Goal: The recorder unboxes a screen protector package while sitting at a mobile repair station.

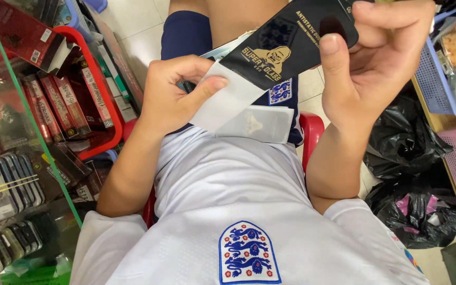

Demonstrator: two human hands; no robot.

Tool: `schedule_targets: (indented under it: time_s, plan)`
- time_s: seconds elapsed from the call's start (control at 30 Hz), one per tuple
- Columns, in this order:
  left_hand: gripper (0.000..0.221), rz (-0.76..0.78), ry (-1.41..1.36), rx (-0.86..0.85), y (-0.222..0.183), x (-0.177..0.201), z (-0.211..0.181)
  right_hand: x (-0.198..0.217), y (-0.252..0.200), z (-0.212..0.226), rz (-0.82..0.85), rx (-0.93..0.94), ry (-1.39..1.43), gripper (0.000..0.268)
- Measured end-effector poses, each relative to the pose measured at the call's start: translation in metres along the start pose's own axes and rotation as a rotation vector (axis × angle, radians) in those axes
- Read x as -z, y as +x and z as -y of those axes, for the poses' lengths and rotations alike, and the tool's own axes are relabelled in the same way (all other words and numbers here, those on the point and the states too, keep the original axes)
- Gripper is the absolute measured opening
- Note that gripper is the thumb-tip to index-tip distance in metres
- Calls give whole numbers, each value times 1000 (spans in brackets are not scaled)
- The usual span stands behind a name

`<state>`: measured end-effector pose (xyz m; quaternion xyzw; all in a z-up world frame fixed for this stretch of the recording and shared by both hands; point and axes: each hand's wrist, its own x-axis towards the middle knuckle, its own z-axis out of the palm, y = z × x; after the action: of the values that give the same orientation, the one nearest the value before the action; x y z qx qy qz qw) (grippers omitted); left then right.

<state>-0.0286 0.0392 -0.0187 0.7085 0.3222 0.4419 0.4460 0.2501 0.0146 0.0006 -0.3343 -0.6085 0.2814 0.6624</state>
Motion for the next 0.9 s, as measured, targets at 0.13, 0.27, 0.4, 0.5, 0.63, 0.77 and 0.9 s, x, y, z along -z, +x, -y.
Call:
schedule_targets:
  time_s: [0.13,0.27,0.4,0.5,0.63,0.77,0.9]
  plan:
    - [12,-89,-76,-31,-1,2,7,-3,0,0,3,13,12,33]
    - [12,-71,-133,-69,-2,6,8,-19,7,11,99,-7,-16,27]
    - [12,-43,-152,-78,-1,4,2,-41,14,29,293,-10,-86,16]
    - [13,-69,-173,-69,-1,4,-1,-46,20,30,438,19,-170,11]
    - [13,-97,-142,-73,-2,6,3,-40,20,20,570,40,-288,12]
    - [12,-60,-117,-109,1,0,9,-35,24,23,666,17,-368,23]
    - [18,-64,-245,-93,-1,-19,17,-44,35,40,741,-169,-405,59]
